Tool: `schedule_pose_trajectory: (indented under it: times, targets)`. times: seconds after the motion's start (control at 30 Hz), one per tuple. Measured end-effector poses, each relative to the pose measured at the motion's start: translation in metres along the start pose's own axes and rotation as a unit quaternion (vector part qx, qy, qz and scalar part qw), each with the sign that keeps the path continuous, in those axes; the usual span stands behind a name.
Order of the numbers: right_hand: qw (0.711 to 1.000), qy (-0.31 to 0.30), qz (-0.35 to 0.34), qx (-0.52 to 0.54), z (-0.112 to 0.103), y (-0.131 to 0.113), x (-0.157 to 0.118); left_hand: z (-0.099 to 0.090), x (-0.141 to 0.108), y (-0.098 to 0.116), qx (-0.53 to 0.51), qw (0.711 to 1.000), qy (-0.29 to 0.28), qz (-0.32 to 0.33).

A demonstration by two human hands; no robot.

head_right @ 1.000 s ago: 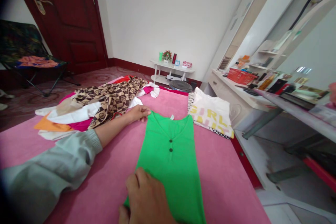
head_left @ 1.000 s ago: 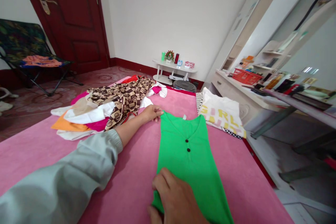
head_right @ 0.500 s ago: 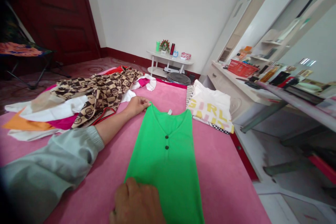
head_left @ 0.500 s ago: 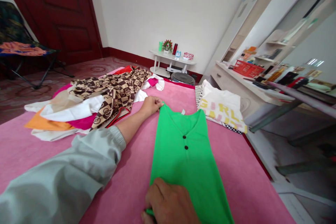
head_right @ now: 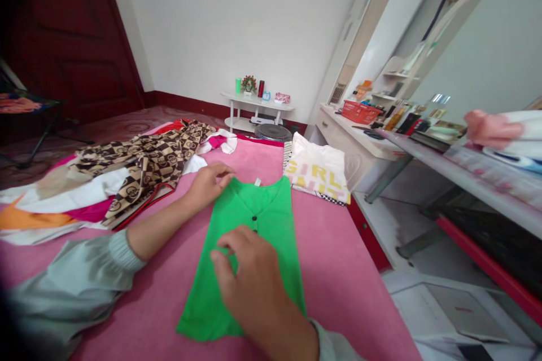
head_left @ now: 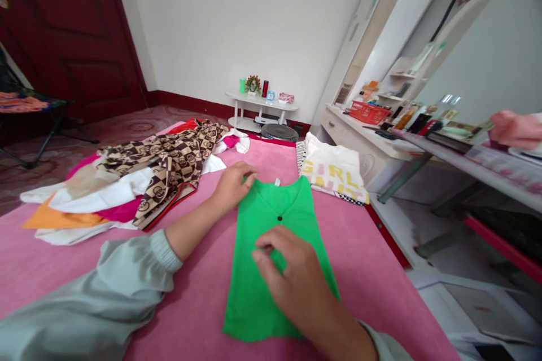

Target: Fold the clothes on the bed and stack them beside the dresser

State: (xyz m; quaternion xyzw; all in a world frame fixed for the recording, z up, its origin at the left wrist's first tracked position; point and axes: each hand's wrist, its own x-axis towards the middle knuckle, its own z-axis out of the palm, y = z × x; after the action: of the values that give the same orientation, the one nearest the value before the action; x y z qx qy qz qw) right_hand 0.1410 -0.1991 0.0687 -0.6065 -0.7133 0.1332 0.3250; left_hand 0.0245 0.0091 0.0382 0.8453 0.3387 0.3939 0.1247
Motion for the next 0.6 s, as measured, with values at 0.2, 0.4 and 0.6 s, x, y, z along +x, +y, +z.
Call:
schedule_pose_trajectory:
  times: [0.2, 0.4, 0.6]
  targets:
    - [0.976, -0.003, 0.072, -0.204, 0.001, 0.086, 0.018, 0.032, -0.030, 0.027, 0.062, 0.979, -0.177, 0.082]
    - [0.959, -0.050, 0.129, -0.248, 0.011, 0.100, 0.017, 0.048, -0.035, 0.013, 0.119, 0.968, -0.209, 0.078]
    - [0.955, -0.046, 0.138, -0.257, 0.010, 0.094, 0.017, 0.044, -0.040, 0.022, 0.130, 0.971, -0.195, 0.054]
